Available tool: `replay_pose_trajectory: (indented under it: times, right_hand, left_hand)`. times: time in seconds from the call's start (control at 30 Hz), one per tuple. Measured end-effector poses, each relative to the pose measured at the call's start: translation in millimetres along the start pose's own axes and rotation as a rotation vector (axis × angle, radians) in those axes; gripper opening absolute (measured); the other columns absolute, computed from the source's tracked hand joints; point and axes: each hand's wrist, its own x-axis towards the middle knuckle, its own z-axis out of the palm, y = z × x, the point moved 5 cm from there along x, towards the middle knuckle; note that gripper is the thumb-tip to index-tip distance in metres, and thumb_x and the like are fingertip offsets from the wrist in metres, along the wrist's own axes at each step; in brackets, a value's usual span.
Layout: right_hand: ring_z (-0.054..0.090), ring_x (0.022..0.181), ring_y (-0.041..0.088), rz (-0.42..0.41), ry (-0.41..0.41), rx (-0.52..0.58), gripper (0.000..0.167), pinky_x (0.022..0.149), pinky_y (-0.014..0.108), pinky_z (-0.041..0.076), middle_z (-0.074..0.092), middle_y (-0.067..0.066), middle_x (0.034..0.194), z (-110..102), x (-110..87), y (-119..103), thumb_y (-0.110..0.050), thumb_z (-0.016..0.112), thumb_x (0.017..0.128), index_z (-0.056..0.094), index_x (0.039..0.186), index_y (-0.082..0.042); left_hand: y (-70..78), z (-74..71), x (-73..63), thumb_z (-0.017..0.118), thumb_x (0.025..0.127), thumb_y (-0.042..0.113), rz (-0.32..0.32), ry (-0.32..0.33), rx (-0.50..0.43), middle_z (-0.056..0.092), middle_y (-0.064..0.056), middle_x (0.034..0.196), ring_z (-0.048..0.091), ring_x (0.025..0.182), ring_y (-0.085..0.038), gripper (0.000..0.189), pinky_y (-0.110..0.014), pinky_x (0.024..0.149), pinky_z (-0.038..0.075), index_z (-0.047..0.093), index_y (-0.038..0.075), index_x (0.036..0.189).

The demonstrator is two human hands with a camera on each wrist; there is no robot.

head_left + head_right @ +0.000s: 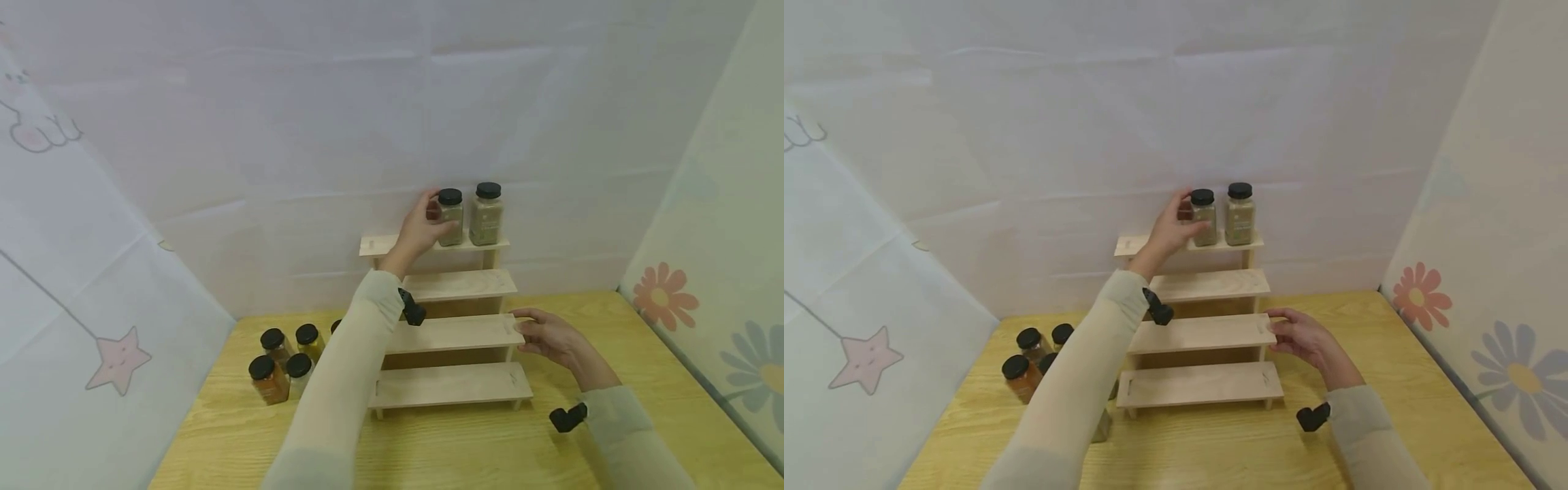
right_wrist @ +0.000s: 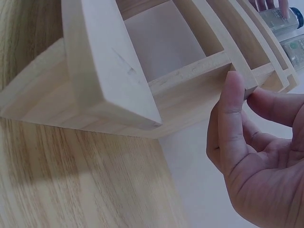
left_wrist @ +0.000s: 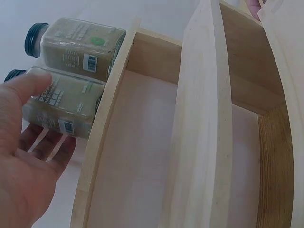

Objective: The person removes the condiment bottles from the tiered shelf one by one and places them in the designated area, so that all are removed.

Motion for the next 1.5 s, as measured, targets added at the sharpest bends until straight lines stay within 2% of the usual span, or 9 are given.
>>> replay_pose_trajectory:
  times: [0.13,0.27,0.43,0.73,0.9,1.23,1.5]
  right_hand:
    - [0.066,0.093,0.014,0.0,-0.005,-0.011,0.069,0.085,0.032,0.058,0.062,0.004,0.108,1,0.3,-1,-0.014,0.058,0.104,0.018,0.158,0.003]
    - [0.066,0.094,0.014,0.001,-0.001,-0.011,0.069,0.084,0.031,0.059,0.062,0.003,0.109,3,-0.1,-1,-0.014,0.058,0.104,0.019,0.158,0.003]
    - [0.066,0.094,0.013,0.001,0.002,0.003,0.069,0.081,0.03,0.059,0.062,0.003,0.11,2,1.3,-2,-0.013,0.057,0.105,0.018,0.158,0.004]
    - [0.067,0.098,0.014,-0.005,-0.009,-0.011,0.07,0.082,0.03,0.058,0.061,0.004,0.115,0,5.6,-4,-0.014,0.057,0.105,0.015,0.159,0.003]
    - [0.066,0.098,0.014,-0.003,-0.007,-0.011,0.069,0.081,0.029,0.058,0.06,0.005,0.116,0,5.6,-2,-0.014,0.056,0.105,0.016,0.158,0.005]
    - [0.067,0.097,0.013,-0.003,-0.008,-0.013,0.067,0.081,0.029,0.058,0.061,0.004,0.113,0,2.2,-2,-0.014,0.055,0.106,0.017,0.158,0.004]
    - [0.066,0.096,0.014,0.003,-0.011,-0.012,0.069,0.08,0.029,0.058,0.061,0.004,0.113,-1,1.8,0,-0.015,0.057,0.105,0.017,0.158,0.004]
  left_hand:
    - [2.1,-1.2,1.4,0.084,0.086,0.023,0.017,0.061,0.034,0.058,-0.008,0.126,0.058,0.114,-0.023,0.076,-0.037,0.096,0.051,0.044,0.024,0.151]
    - [4.8,-5.2,-3.2,0.086,0.084,0.02,0.031,0.098,0.048,0.06,-0.006,0.117,0.059,0.106,-0.021,0.073,-0.036,0.088,0.052,0.05,0.024,0.147]
    - [11.2,-14.2,-10.9,0.086,0.083,0.022,0.062,0.075,0.07,0.06,-0.005,0.117,0.058,0.103,-0.02,0.073,-0.036,0.086,0.052,0.05,0.024,0.147]
    - [21.9,-30.6,-26.9,0.087,0.082,0.018,0.099,0.029,0.041,0.064,-0.007,0.126,0.061,0.104,-0.02,0.075,-0.033,0.089,0.053,0.049,0.02,0.148]
    - [24.4,-38.6,-42.9,0.086,0.083,0.017,0.113,0.011,0.021,0.063,-0.006,0.131,0.061,0.106,-0.02,0.077,-0.035,0.091,0.055,0.047,0.02,0.149]
    - [29.3,-59.1,-73.7,0.087,0.082,0.015,0.132,-0.001,-0.014,0.066,-0.006,0.126,0.06,0.106,-0.021,0.074,-0.036,0.094,0.055,0.051,0.021,0.146]
    - [23.9,-78.5,-109.8,0.085,0.082,0.011,0.142,-0.045,-0.053,0.064,-0.007,0.126,0.062,0.11,-0.025,0.072,-0.042,0.096,0.055,0.052,0.023,0.145]
